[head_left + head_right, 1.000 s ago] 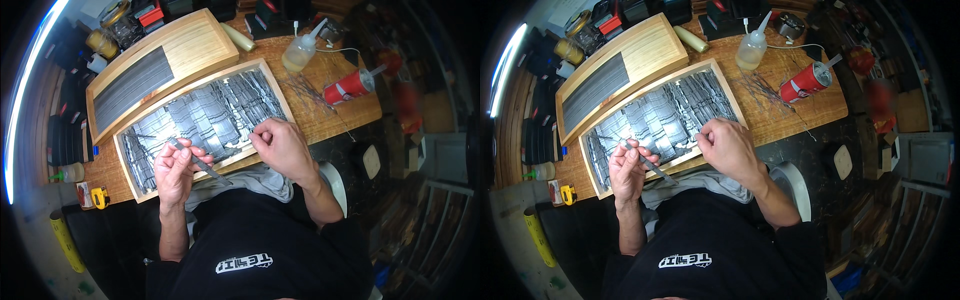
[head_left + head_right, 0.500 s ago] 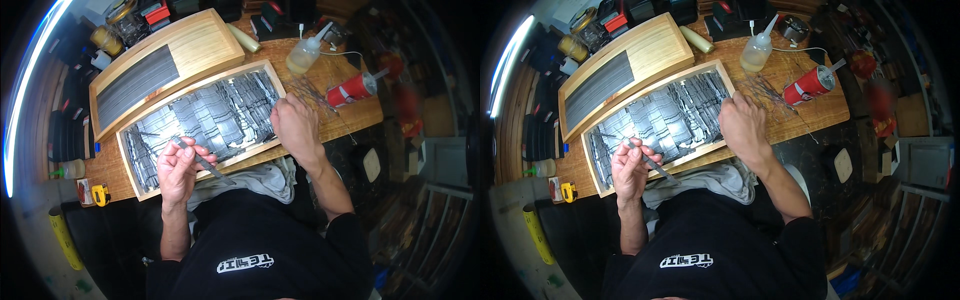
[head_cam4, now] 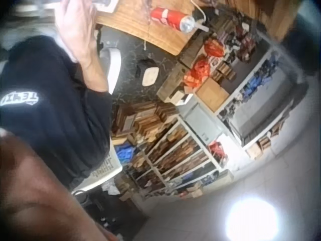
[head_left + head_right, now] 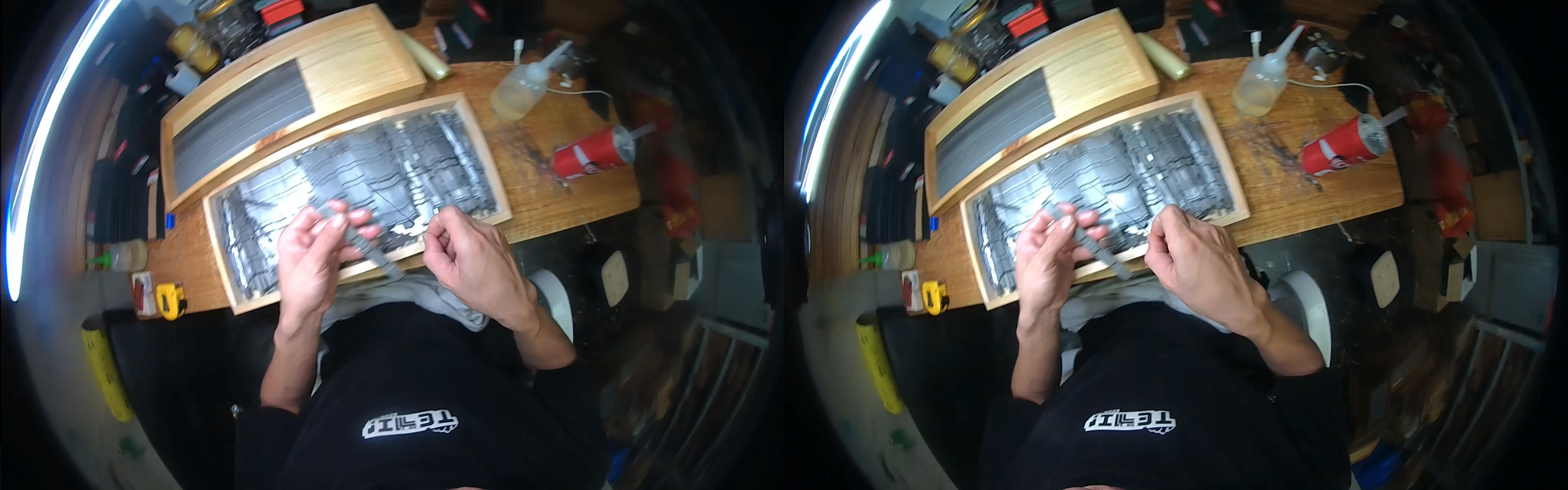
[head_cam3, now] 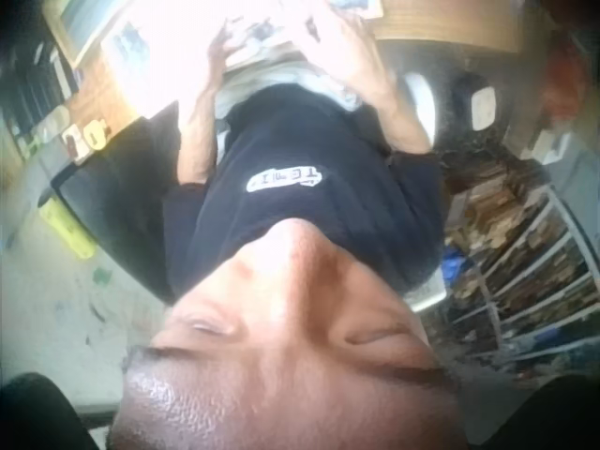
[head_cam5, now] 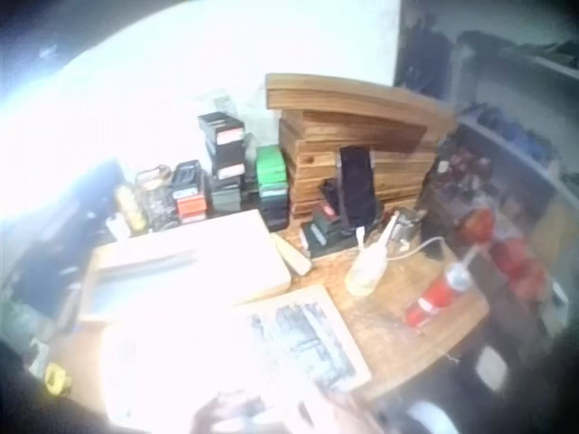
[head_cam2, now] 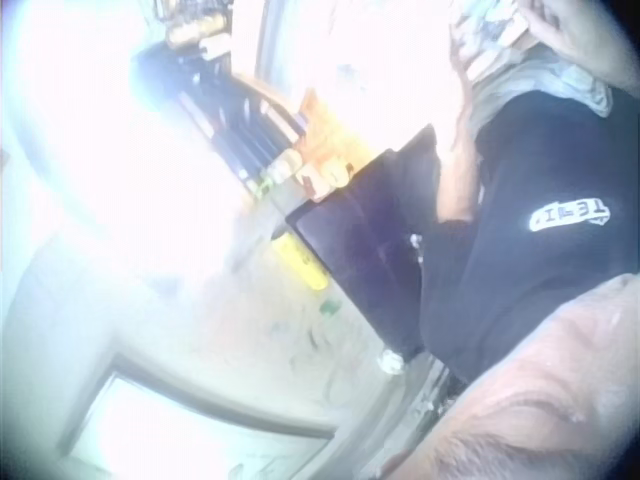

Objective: The person handles small carbon fiber strips, peeling backing and folding them by hand. They repeatedly wipe the strips with a white cloth and place them into a wooden tray. The person also briefly touches their face around 00:06.

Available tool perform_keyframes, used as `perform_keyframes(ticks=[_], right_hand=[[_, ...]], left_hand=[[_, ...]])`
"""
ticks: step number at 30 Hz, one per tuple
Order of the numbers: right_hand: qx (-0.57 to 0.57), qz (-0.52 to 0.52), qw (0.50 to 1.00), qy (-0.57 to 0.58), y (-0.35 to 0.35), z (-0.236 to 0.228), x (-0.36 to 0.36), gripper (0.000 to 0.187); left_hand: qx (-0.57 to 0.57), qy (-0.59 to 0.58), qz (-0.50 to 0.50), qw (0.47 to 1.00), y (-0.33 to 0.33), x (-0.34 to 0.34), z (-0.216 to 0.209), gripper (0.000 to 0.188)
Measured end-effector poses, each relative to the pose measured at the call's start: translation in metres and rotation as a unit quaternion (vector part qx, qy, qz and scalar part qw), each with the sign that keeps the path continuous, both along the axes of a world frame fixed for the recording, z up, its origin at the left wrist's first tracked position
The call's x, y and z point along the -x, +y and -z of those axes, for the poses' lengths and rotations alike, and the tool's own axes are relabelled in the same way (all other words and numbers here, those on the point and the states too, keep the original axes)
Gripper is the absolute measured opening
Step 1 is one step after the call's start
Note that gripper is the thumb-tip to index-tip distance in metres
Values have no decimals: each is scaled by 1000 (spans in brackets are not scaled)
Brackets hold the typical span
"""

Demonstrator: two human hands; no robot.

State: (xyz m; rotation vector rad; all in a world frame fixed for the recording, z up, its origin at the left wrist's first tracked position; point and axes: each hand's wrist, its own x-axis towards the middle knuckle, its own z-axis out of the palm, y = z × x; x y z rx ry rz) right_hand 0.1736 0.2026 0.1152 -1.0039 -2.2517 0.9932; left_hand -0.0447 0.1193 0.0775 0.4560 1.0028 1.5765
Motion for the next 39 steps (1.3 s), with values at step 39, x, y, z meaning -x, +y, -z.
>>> perform_keyframes(ticks=[39], right_hand=[[-98, 207, 962, -151, 54, 15, -21, 18]], left_hand=[[-57, -18, 80, 995, 3, 13, 16, 21]])
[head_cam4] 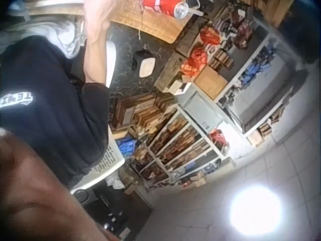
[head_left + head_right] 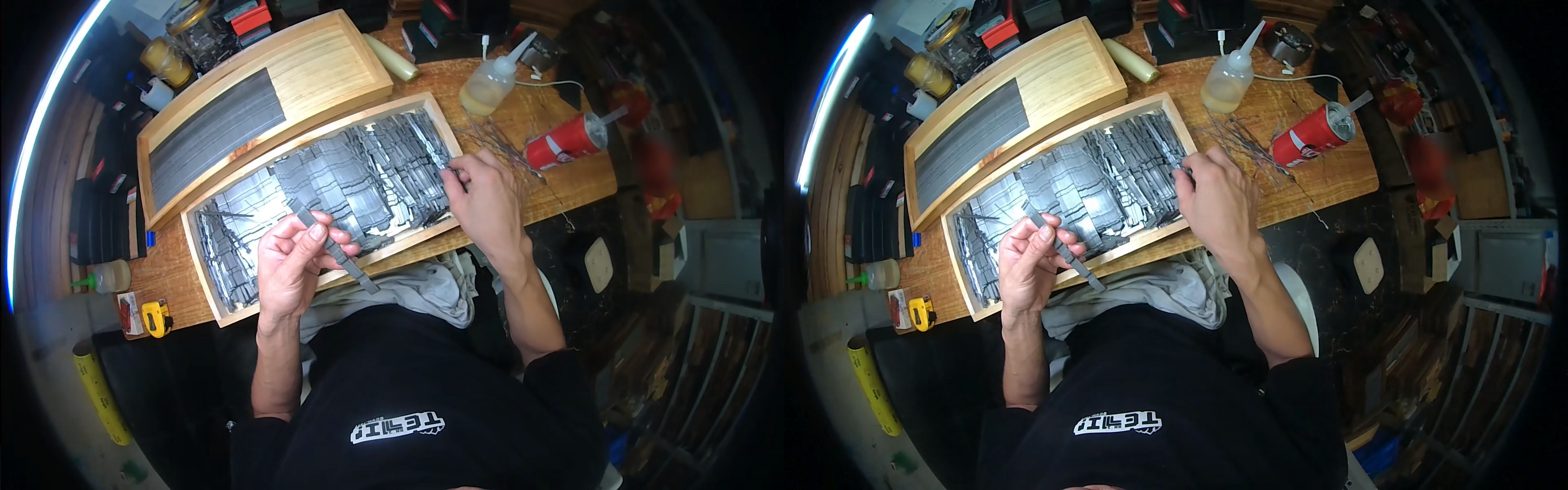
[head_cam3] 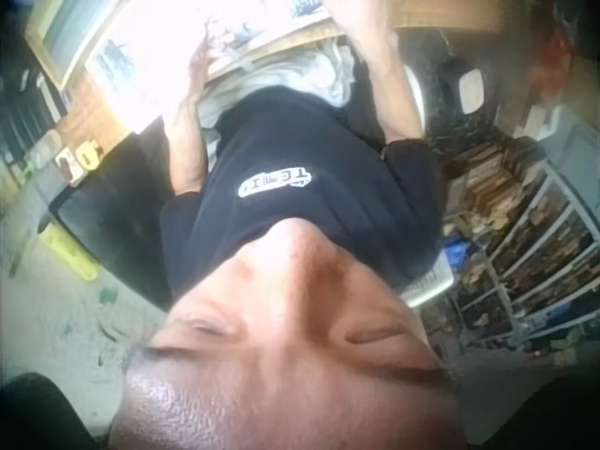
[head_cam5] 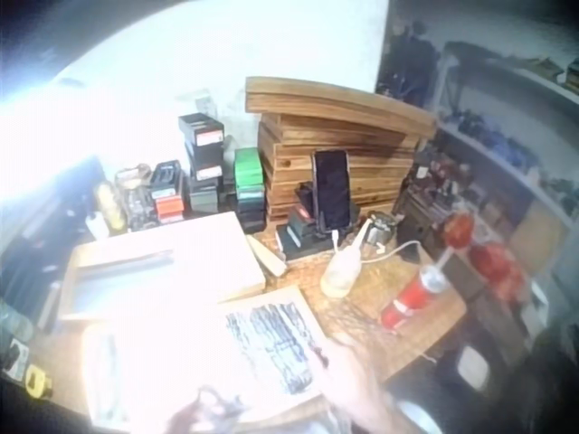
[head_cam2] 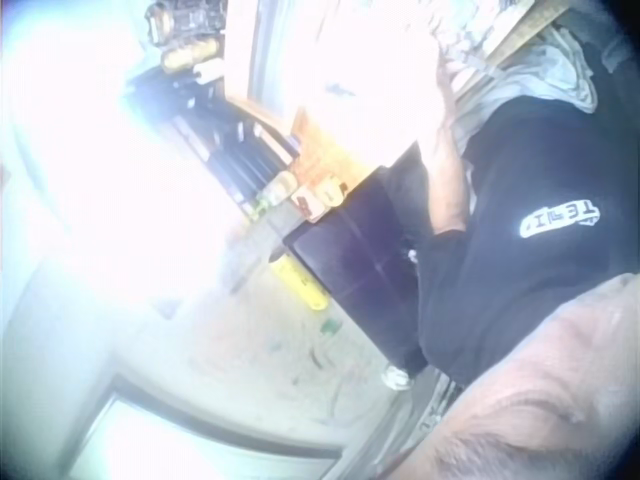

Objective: The person handles small carbon fiber strips, peeling backing and folding them by hand. They repeatedly wipe the strips with a white cloth and place them into a wooden tray. The person also briefly touches their face around 00:06.

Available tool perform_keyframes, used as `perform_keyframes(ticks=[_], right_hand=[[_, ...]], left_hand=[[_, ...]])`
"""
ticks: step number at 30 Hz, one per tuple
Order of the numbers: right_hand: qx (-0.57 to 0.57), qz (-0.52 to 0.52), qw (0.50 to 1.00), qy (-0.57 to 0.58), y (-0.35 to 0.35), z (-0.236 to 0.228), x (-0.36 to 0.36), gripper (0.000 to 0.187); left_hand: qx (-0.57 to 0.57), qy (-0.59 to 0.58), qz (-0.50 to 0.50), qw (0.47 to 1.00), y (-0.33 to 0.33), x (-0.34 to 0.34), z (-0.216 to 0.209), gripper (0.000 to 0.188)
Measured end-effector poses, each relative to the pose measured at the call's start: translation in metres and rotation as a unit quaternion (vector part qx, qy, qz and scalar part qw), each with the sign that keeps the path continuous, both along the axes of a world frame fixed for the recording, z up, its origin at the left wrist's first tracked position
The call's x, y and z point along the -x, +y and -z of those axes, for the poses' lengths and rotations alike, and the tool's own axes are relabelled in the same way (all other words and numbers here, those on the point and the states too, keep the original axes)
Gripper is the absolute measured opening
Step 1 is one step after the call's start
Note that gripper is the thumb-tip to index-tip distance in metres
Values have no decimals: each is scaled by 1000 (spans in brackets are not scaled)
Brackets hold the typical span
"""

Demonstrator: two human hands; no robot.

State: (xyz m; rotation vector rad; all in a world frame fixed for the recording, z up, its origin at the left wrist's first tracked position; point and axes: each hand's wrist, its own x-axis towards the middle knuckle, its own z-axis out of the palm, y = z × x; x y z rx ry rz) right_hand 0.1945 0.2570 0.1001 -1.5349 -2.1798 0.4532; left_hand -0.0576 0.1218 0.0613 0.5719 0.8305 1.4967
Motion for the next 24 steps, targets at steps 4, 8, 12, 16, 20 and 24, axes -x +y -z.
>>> perform_keyframes(ticks=[4, 8, 12, 16, 20, 24], right_hand=[[-4, -4, 999, -45, 6, 2, 11, 19], [19, -1, 997, -69, 9, -1, 14, 18], [11, -15, 997, -80, 13, -6, 16, 18], [-3, -30, 992, -126, 16, -8, 19, 18], [28, -26, 982, -187, 22, -20, 29, 20], [13, -48, 979, -197, 22, -21, 30, 20]], left_hand=[[-12, -13, 6, 1000, 1, 3, 3, 22], [-16, -18, 7, 1000, 1, 2, -1, 21], [-1, -4, 8, 1000, 1, 2, 1, 20], [3, -3, 6, 1000, 1, 2, 0, 20], [-12, -22, 7, 1000, 1, 3, 1, 21], [-17, -29, 12, 999, 1, 2, 0, 21]])
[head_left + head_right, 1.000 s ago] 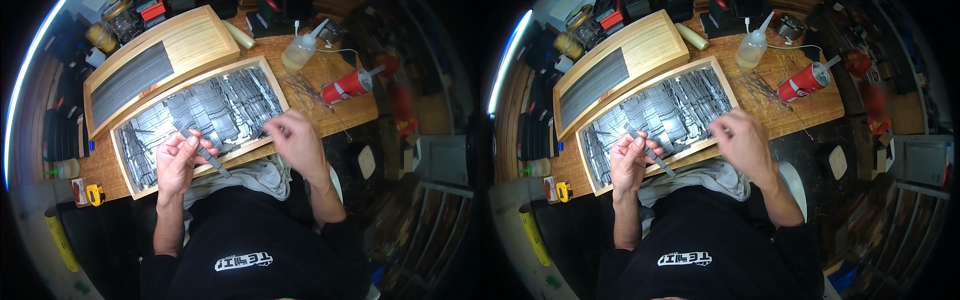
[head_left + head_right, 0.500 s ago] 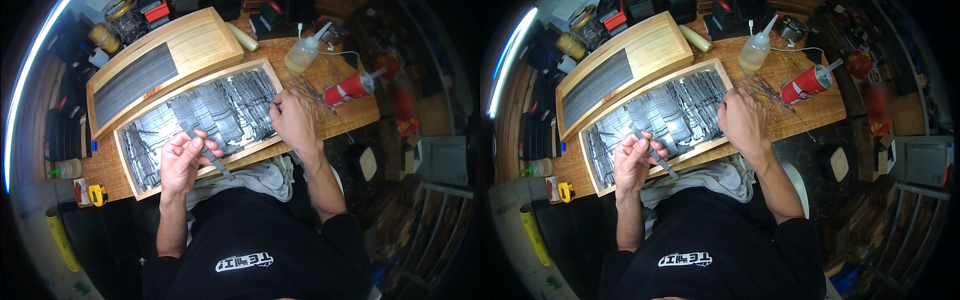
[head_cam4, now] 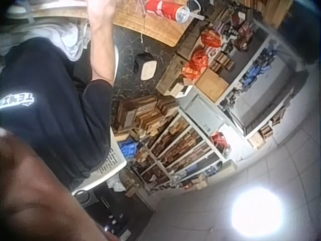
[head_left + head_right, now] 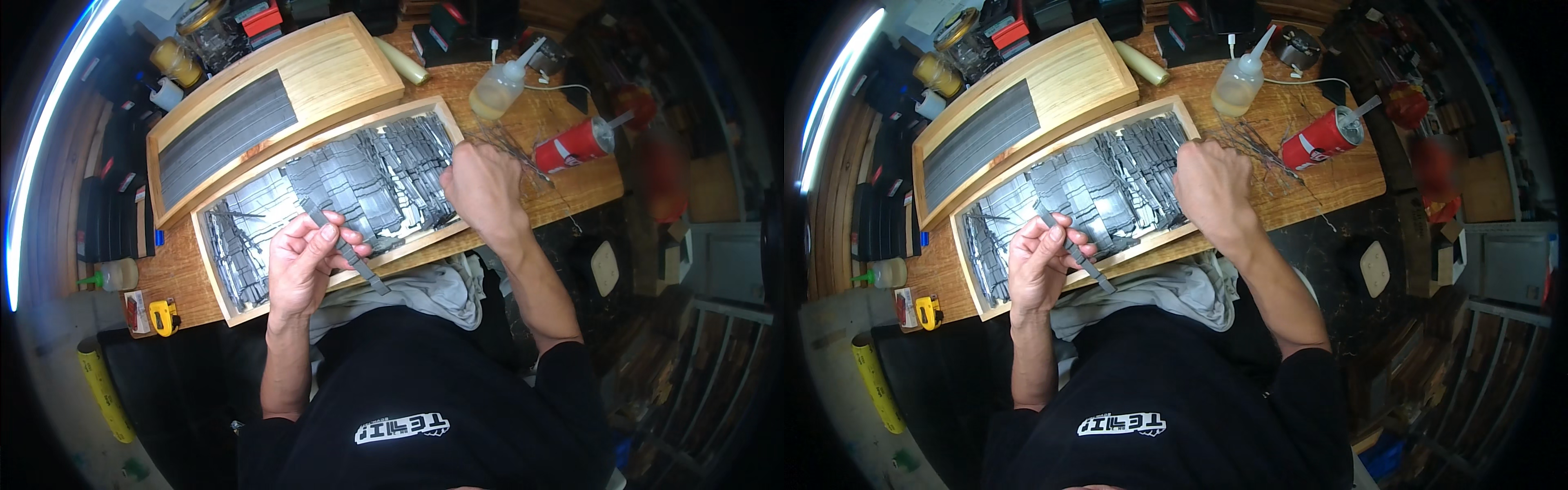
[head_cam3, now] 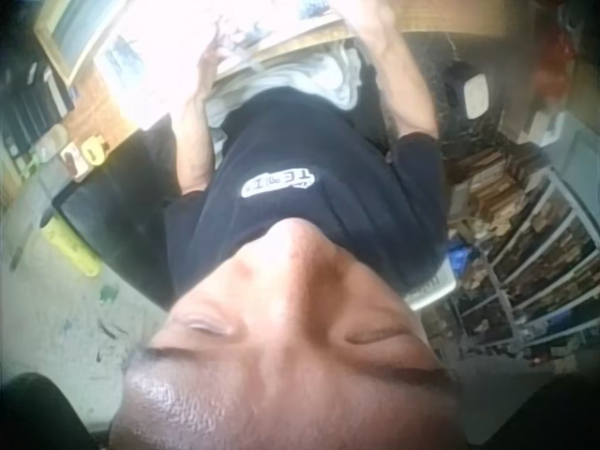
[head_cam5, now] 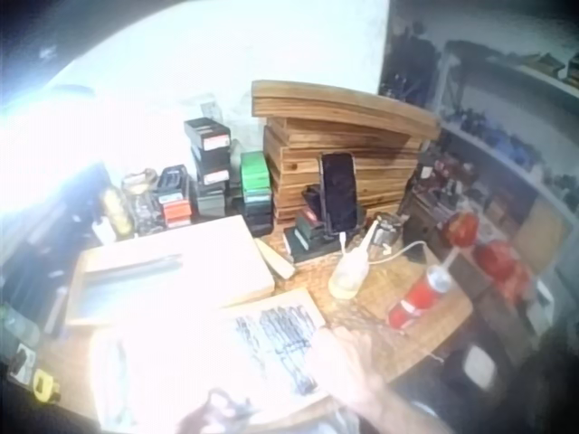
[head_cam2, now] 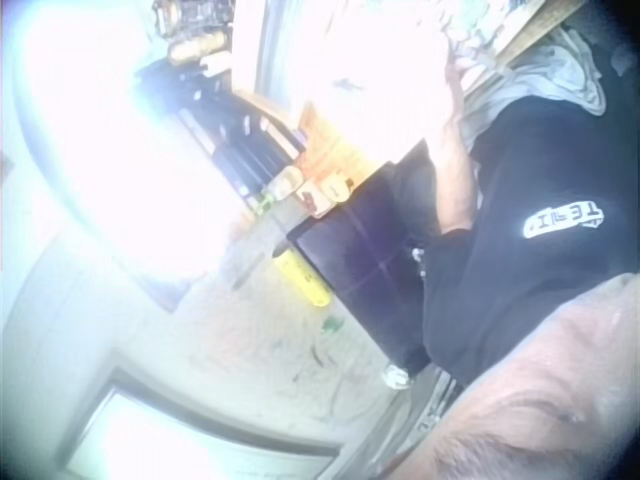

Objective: The person handles small carbon fiber strips, peeling backing and folding them by hand. They repeatedly wipe the strips with a white cloth and place them into a wooden tray. The person also briefly touches their face around 00:06.

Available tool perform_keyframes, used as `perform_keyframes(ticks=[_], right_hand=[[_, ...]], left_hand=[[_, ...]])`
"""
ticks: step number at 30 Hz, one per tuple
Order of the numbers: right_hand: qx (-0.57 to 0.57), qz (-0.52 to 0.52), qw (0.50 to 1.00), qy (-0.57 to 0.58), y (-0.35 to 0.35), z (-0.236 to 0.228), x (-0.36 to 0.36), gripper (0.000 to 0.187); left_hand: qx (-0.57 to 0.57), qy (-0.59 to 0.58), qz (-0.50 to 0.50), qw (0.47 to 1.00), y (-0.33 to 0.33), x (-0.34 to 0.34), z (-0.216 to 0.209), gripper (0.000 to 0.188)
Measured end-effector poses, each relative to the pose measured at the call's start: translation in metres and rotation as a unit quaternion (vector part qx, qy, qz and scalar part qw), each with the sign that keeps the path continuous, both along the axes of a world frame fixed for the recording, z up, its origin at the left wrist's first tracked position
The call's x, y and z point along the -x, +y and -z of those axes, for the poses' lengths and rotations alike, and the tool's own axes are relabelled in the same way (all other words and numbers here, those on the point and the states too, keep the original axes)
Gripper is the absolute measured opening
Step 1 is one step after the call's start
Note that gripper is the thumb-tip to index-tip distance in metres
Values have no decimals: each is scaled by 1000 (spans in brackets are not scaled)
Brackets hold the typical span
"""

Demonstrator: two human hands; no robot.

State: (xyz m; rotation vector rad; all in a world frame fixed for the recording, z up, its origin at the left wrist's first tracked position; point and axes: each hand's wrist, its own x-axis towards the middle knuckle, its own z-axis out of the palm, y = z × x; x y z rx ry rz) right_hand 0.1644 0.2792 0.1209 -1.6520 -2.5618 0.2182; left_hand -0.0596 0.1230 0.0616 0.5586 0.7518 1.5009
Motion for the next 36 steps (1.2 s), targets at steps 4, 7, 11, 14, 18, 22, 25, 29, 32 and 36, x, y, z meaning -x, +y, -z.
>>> perform_keyframes(ticks=[4, 7, 11, 14, 18, 22, 25, 29, 32, 36], right_hand=[[21, -30, 999, -4, 6, 1, -1, 21], [29, -52, 998, -12, 12, 2, -3, 21], [32, -57, 998, -15, 17, 4, -6, 21], [86, -18, 995, 55, 25, 2, -13, 22], [192, 2, 973, 131, 16, -23, -12, 21], [162, -80, 965, 191, -26, -26, 1, 22], [141, -134, 970, 144, -45, -20, 11, 20], [68, -171, 970, 156, -59, -9, 15, 22], [44, -193, 970, 143, -67, -9, 18, 23], [-3, -241, 942, 235, -71, -7, 10, 17]], left_hand=[[-9, -5, 3, 1000, 1, 0, -3, 21], [0, -4, -2, 1000, 1, 1, 0, 20], [22, 4, 19, 1000, 6, -3, -11, 19], [55, 39, 17, 998, 14, -11, -22, 18], [91, 114, 31, 989, 37, -17, -31, 24], [120, 112, 31, 986, 55, -32, -31, 23], [108, 95, 19, 989, 53, -36, -25, 23], [121, 113, -28, 986, 44, -41, -28, 25], [113, 114, -55, 985, 37, -43, -28, 23], [98, 113, -54, 987, 29, -26, -27, 17]])
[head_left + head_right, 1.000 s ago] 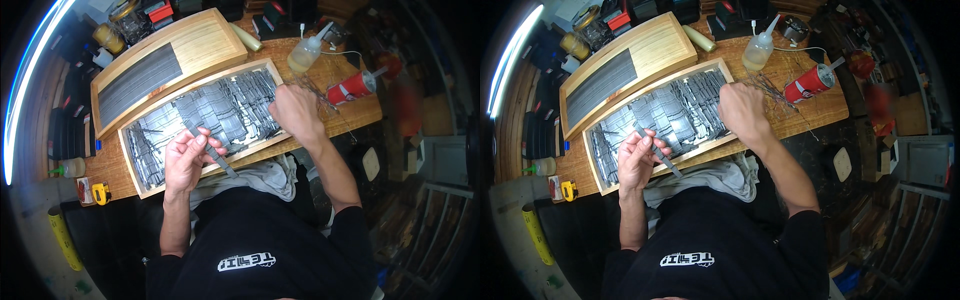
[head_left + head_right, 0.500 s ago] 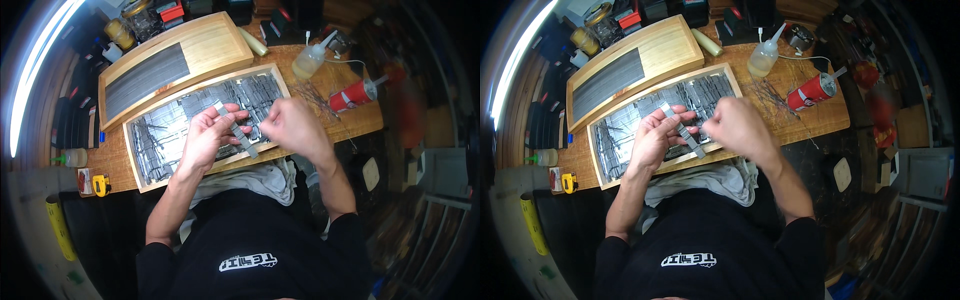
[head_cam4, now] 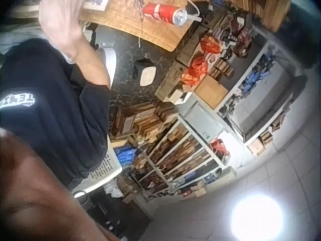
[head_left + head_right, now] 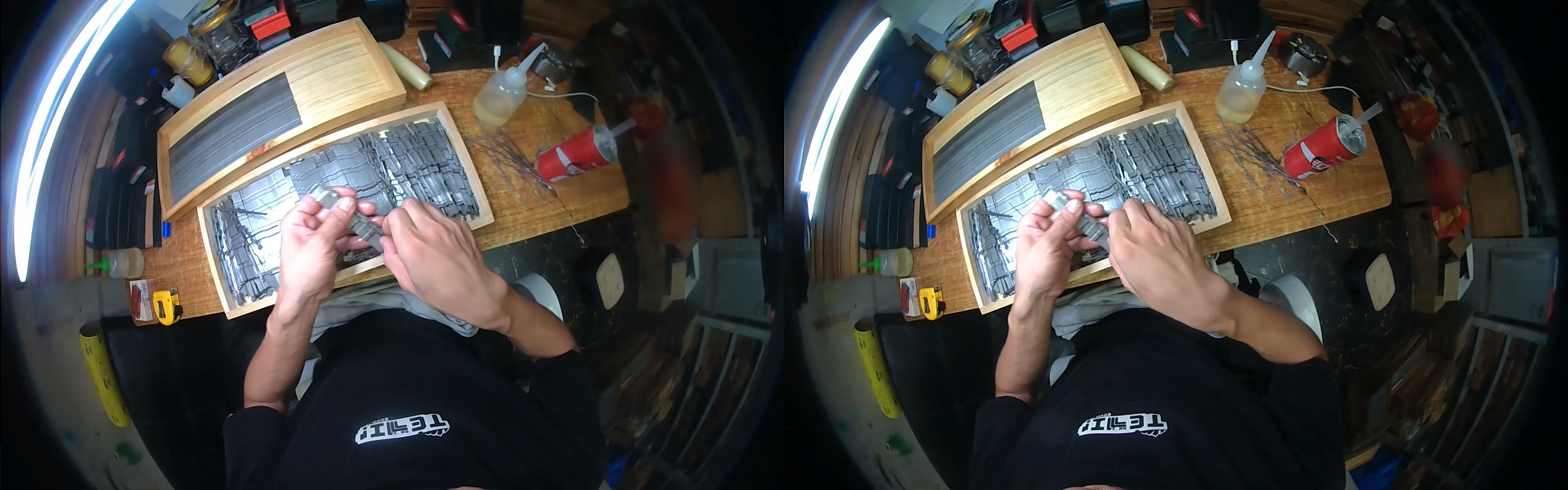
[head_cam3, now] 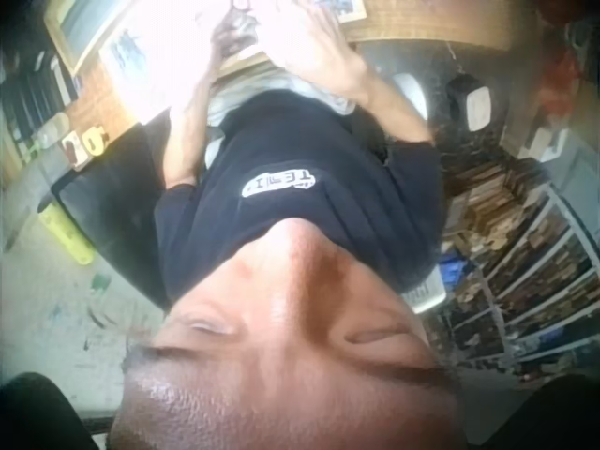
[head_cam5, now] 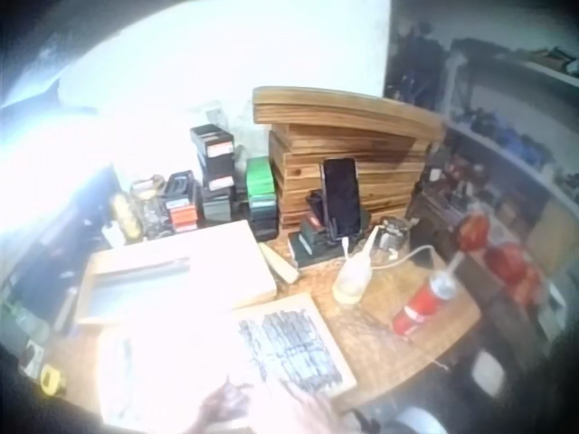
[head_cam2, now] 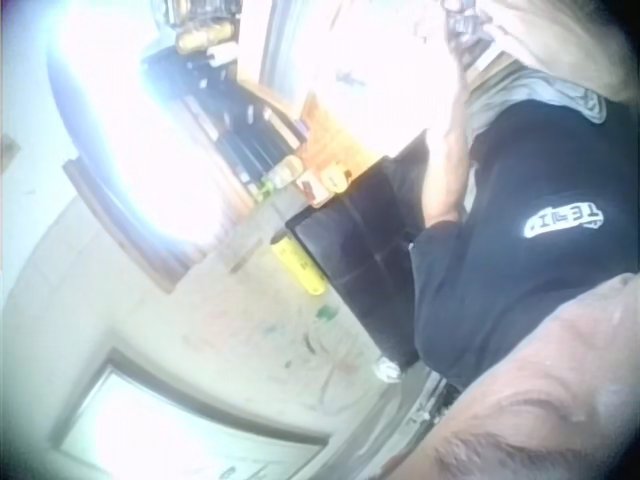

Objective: The person handles small carbon fiber strips, peeling backing and folding them by hand. They repeatedly wipe the strips with a white cloth and place them into a wooden tray. The person also briefly touches their face around 00:06.

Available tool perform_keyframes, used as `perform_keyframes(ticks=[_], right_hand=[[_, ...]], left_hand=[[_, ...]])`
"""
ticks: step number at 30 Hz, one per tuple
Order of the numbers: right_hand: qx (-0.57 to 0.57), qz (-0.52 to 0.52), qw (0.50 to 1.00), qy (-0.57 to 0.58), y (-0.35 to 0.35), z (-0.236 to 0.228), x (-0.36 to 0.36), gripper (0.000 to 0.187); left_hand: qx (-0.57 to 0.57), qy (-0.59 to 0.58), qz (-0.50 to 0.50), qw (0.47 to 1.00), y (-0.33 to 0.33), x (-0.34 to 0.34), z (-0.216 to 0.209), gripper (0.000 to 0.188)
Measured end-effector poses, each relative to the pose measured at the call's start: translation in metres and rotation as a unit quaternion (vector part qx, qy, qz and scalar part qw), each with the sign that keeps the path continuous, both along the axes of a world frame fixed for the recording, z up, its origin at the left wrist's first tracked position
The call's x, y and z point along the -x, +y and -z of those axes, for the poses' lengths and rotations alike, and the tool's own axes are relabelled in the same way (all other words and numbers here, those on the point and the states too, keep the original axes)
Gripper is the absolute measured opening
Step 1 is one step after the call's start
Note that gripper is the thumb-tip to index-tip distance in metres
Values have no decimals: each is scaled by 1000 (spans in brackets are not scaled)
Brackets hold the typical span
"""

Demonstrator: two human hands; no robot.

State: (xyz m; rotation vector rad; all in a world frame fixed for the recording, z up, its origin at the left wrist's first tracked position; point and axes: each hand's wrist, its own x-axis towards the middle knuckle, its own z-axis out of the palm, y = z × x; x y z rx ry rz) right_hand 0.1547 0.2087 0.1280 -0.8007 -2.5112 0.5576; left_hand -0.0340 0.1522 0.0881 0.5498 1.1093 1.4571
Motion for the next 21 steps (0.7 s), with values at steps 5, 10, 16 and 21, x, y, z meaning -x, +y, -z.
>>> perform_keyframes(ticks=[5, 10, 16, 21], right_hand=[[374, -86, 917, 108, -5, 11, -21, 22], [496, -79, 850, 157, -11, 17, -30, 21], [402, -136, 890, 165, -6, 33, -35, 21], [371, -124, 899, 198, -11, 29, -27, 26]], left_hand=[[4, -87, 22, 996, -15, 16, -5, 24], [30, -140, 40, 989, -20, 17, -4, 22], [29, -163, 77, 983, -23, 16, -6, 20], [19, -139, 59, 988, -27, 15, -5, 21]])
